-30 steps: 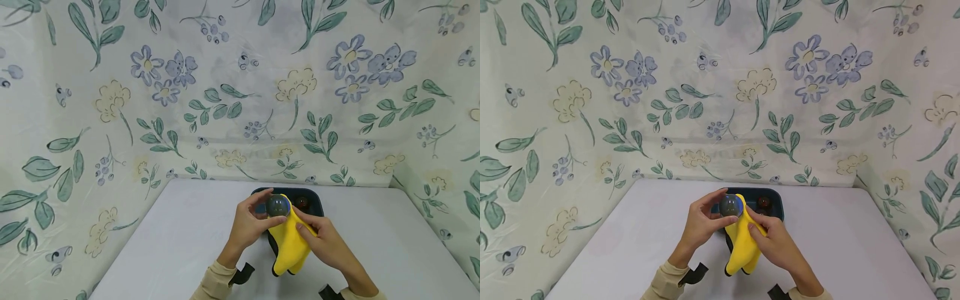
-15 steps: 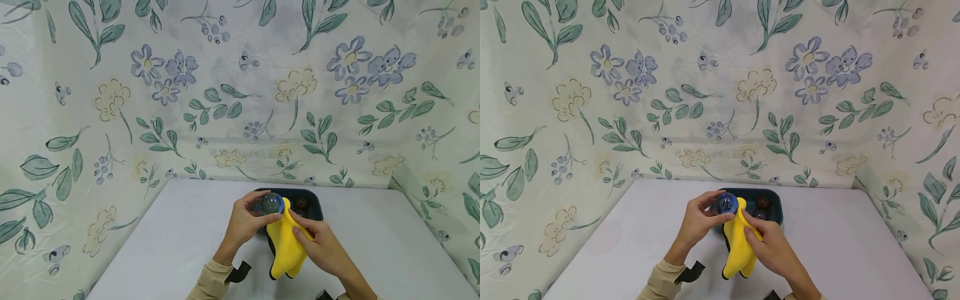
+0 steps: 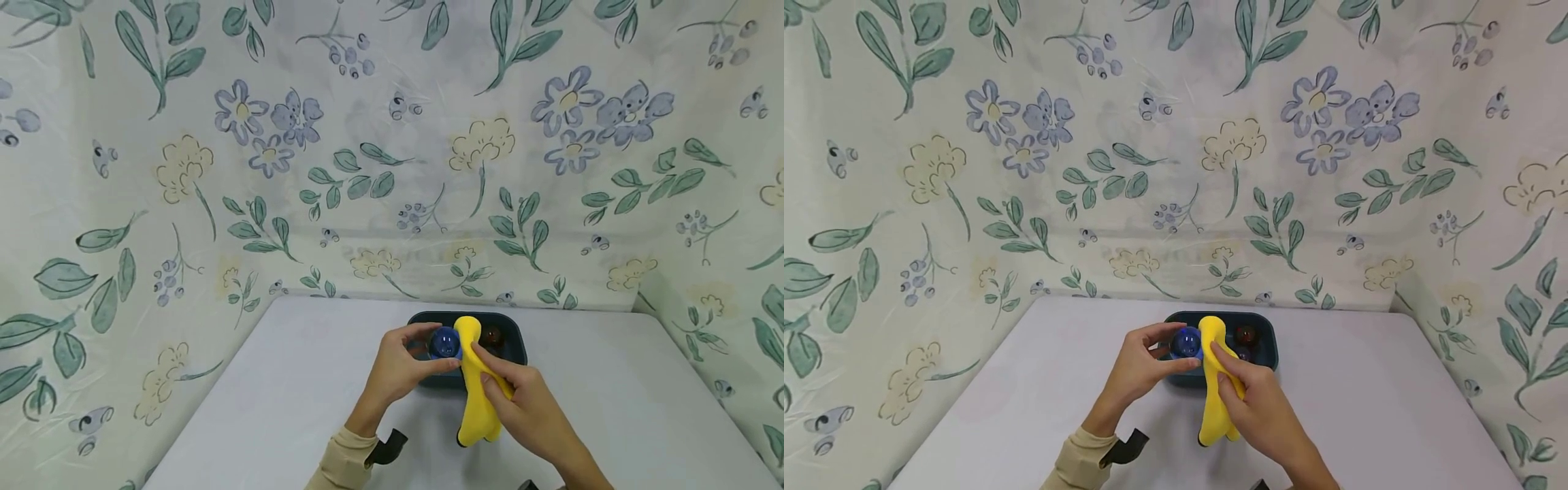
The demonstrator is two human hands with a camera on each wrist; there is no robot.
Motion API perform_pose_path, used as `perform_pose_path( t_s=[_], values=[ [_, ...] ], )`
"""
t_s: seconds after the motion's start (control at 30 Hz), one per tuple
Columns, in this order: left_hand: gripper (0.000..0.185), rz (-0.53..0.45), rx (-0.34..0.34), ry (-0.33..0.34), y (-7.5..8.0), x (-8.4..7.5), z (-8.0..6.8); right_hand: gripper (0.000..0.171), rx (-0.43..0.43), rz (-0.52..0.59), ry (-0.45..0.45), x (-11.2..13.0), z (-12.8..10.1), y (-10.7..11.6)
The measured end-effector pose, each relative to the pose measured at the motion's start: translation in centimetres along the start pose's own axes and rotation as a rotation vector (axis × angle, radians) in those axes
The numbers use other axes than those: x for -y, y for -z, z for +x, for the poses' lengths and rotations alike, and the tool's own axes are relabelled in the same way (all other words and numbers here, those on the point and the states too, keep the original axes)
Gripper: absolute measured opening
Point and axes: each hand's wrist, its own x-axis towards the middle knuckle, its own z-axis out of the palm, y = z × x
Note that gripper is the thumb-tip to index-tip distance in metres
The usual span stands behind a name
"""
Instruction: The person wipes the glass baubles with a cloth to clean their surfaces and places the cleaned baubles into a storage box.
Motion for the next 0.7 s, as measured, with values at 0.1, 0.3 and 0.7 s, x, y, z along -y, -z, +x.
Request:
perform_pose_path(
  t_s=[0.1, 0.3, 0.7],
  values=[
    [0.053, 0.013, 0.011, 0.008, 0.0, 0.0, -0.1, 0.042, -0.011, -0.026, 0.042, -0.1, -0.1, -0.2],
    [0.054, 0.051, 0.055, 0.007, -0.4, 0.0, -0.1, 0.045, -0.048, -0.115, 0.108, -0.2, -0.2, -0.2],
    [0.056, 0.055, 0.129, -0.048, -1.8, -0.2, -0.7, 0.046, -0.078, -0.171, 0.148, -0.7, 0.2, 0.8]
  ],
)
